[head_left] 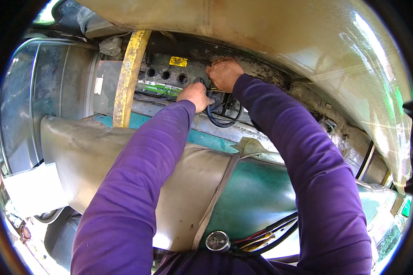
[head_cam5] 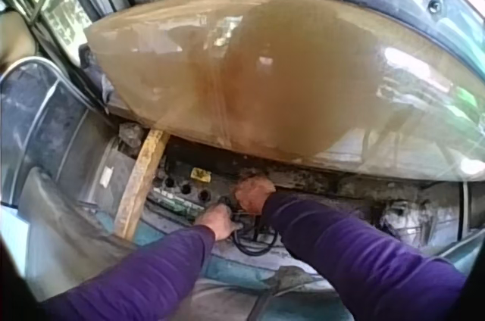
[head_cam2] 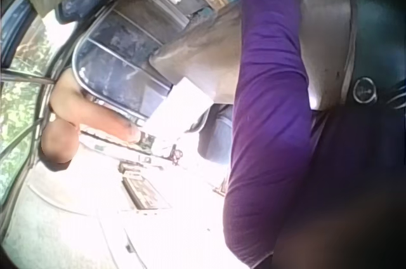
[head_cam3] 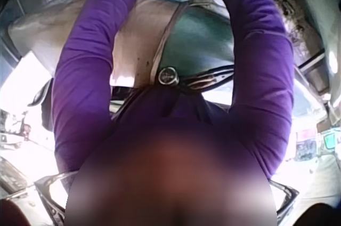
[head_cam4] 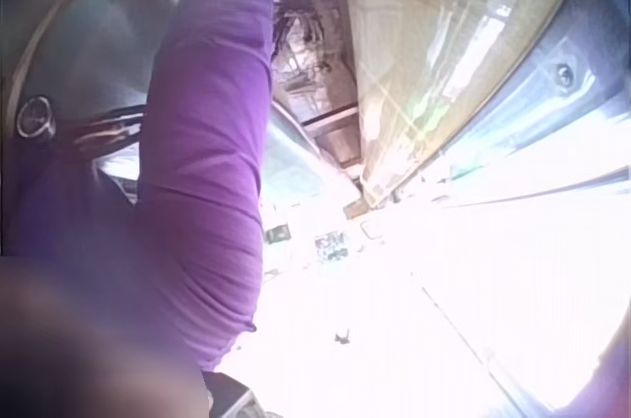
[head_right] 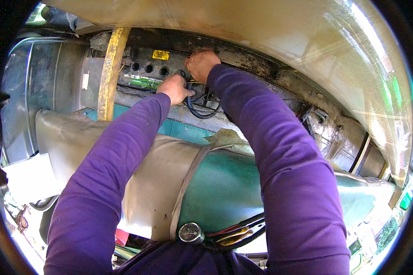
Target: The person works on the vehicle's electrical system under the dashboard, using pliers and a screwdriver to strip, connect, and secure wires. They repeatedly adjust connections and test the wiring while another person observes.
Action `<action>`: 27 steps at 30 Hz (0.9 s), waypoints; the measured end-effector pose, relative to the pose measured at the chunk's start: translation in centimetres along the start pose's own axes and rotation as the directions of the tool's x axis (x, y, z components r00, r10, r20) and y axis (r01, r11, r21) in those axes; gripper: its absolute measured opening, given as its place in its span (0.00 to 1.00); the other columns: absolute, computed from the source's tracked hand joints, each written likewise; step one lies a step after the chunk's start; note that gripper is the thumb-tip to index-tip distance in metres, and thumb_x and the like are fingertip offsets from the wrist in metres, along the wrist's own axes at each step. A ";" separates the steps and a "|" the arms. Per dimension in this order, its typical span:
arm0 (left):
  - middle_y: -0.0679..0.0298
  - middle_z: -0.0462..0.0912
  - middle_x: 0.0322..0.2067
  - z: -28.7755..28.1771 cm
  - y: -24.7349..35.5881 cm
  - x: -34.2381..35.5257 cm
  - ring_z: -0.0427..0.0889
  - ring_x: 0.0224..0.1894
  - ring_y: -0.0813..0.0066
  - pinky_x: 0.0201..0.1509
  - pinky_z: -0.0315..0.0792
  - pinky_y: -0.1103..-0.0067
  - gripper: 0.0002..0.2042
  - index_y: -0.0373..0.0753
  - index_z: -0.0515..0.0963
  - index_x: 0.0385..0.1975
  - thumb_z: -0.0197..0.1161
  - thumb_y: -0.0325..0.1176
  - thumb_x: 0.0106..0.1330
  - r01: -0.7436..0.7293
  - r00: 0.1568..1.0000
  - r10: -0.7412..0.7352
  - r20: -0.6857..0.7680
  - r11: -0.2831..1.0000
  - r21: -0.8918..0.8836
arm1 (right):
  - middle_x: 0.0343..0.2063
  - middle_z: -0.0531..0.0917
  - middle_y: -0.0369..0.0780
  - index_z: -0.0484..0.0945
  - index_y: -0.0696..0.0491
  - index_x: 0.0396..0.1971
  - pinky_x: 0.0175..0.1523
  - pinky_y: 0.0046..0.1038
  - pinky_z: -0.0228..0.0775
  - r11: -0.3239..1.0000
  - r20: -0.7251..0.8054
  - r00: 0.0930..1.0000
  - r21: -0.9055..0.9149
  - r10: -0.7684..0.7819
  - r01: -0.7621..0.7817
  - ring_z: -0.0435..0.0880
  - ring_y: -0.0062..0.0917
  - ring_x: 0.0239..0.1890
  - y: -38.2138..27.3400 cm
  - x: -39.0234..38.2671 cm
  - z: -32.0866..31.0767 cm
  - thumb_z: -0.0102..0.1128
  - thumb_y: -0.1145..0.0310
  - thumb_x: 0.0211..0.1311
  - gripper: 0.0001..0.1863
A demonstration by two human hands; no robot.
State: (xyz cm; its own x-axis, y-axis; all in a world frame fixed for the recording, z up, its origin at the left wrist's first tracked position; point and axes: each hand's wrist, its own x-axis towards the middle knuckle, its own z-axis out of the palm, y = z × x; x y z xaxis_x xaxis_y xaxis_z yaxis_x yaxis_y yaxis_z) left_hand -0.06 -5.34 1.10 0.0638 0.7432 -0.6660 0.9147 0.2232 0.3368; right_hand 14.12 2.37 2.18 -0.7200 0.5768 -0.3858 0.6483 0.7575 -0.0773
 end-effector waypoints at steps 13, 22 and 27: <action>0.47 0.84 0.51 -0.9 0.6 -0.3 0.82 0.56 0.52 0.61 0.75 0.65 0.22 0.34 0.85 0.45 0.75 0.44 0.57 0.022 0.998 -0.021 0.066 1.000 -0.006 | 0.50 0.86 0.46 0.83 0.53 0.49 0.55 0.39 0.77 0.920 0.163 0.948 0.244 0.274 -0.308 0.85 0.38 0.55 -1.1 0.4 0.4 0.54 0.67 0.66 0.16; 0.46 0.83 0.52 -0.5 0.5 0.0 0.81 0.58 0.51 0.62 0.74 0.64 0.24 0.34 0.84 0.47 0.75 0.45 0.56 0.000 0.999 -0.001 0.033 1.000 0.009 | 0.53 0.86 0.44 0.85 0.51 0.52 0.59 0.35 0.77 0.751 0.203 0.853 0.407 0.480 -0.520 0.86 0.37 0.54 -2.7 0.1 -0.4 0.51 0.66 0.67 0.19; 0.46 0.84 0.50 0.0 0.4 0.9 0.83 0.55 0.51 0.60 0.76 0.64 0.28 0.33 0.81 0.50 0.76 0.46 0.55 -0.034 0.999 0.033 0.022 0.999 0.039 | 0.56 0.85 0.40 0.85 0.49 0.54 0.57 0.35 0.78 0.872 0.199 0.886 0.183 0.419 -0.454 0.84 0.32 0.58 -3.3 0.8 -0.7 0.51 0.61 0.71 0.19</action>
State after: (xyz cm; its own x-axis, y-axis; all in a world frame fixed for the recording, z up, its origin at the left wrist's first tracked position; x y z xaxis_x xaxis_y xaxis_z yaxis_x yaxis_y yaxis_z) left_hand 0.39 -4.59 0.65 0.1025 0.7363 -0.6689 0.9269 0.1734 0.3329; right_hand 11.23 0.52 2.75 -0.3164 0.7676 -0.5575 0.9376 0.3423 -0.0608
